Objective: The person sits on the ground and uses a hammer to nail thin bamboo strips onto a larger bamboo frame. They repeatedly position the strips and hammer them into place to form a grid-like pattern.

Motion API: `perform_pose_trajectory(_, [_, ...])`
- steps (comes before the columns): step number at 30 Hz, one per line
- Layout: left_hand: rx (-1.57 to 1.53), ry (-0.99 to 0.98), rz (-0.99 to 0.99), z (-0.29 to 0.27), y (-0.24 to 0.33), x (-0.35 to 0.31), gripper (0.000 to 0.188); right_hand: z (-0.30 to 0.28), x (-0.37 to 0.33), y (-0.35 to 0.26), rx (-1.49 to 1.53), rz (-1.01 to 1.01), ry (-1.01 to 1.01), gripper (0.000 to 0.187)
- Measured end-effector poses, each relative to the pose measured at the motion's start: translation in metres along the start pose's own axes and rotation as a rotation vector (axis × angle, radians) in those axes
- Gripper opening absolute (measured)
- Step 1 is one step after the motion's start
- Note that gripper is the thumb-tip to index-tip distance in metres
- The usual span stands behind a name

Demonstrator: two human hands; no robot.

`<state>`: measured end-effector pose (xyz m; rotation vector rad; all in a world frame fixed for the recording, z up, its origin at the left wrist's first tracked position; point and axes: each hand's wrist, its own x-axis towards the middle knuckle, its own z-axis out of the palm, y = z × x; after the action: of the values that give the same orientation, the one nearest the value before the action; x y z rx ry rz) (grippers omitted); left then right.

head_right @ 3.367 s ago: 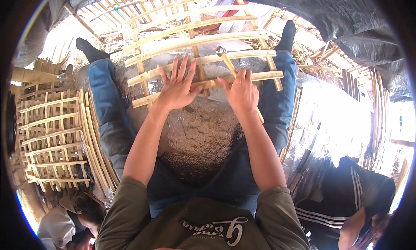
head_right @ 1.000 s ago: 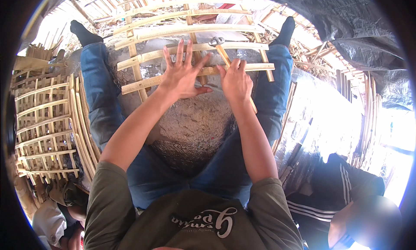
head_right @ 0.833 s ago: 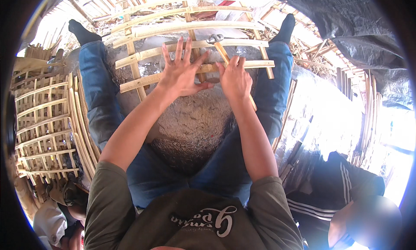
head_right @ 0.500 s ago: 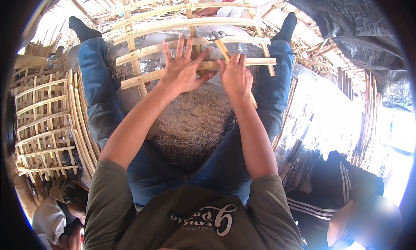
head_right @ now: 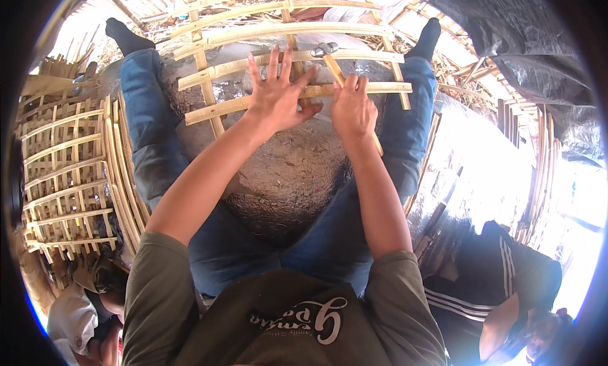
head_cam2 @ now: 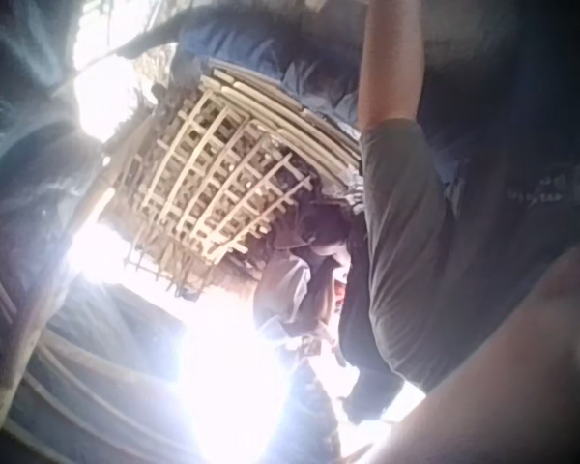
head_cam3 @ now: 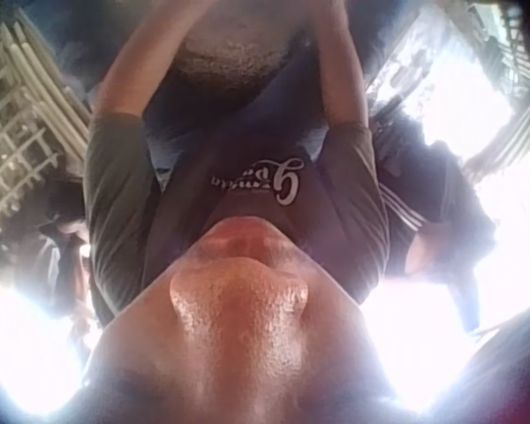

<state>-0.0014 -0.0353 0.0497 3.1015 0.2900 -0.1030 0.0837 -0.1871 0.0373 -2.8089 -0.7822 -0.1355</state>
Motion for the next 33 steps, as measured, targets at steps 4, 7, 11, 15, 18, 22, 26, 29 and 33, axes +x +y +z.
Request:
perform_pose_trajectory(4, [-0.029,0.003,-0.01,0.002,-0.001,0.0,0.084,-0.006,0.003,0.002,0.032,-0.005,0.0,0.033])
perform_pose_trajectory(7, [-0.04,0.029,-0.004,0.003,-0.001,-0.002,0.084,-0.005,0.005,0.004,0.045,-0.003,-0.004,0.033])
perform_pose_trajectory(11, [-0.007,0.011,0.022,0.0,-0.002,0.0,0.085,0.003,0.002,0.006,0.026,-0.017,-0.009,0.034])
perform_pose_trajectory(15, [0.007,0.033,0.052,0.005,-0.007,-0.001,0.086,0.005,-0.001,0.007,0.025,-0.028,-0.002,0.034])
perform_pose_trajectory(18, [0.019,0.047,0.071,0.009,-0.012,-0.001,0.088,0.004,-0.004,0.005,0.019,-0.03,0.004,0.033])
perform_pose_trajectory(22, [0.016,0.056,0.064,0.012,-0.012,-0.001,0.093,0.003,-0.005,0.004,0.004,-0.028,0.026,0.033])
perform_pose_trajectory(26, [-0.027,0.022,0.082,0.009,-0.014,-0.003,0.1,0.004,-0.005,0.003,0.006,-0.032,0.038,0.033])
perform_pose_trajectory(29, [0.006,-0.086,0.123,-0.001,-0.02,-0.002,0.105,0.002,-0.005,0.003,0.007,-0.023,0.027,0.033])
perform_pose_trajectory(33, [-0.014,-0.182,0.167,-0.002,-0.028,0.004,0.11,0.001,-0.006,0.003,-0.006,-0.027,0.032,0.033])
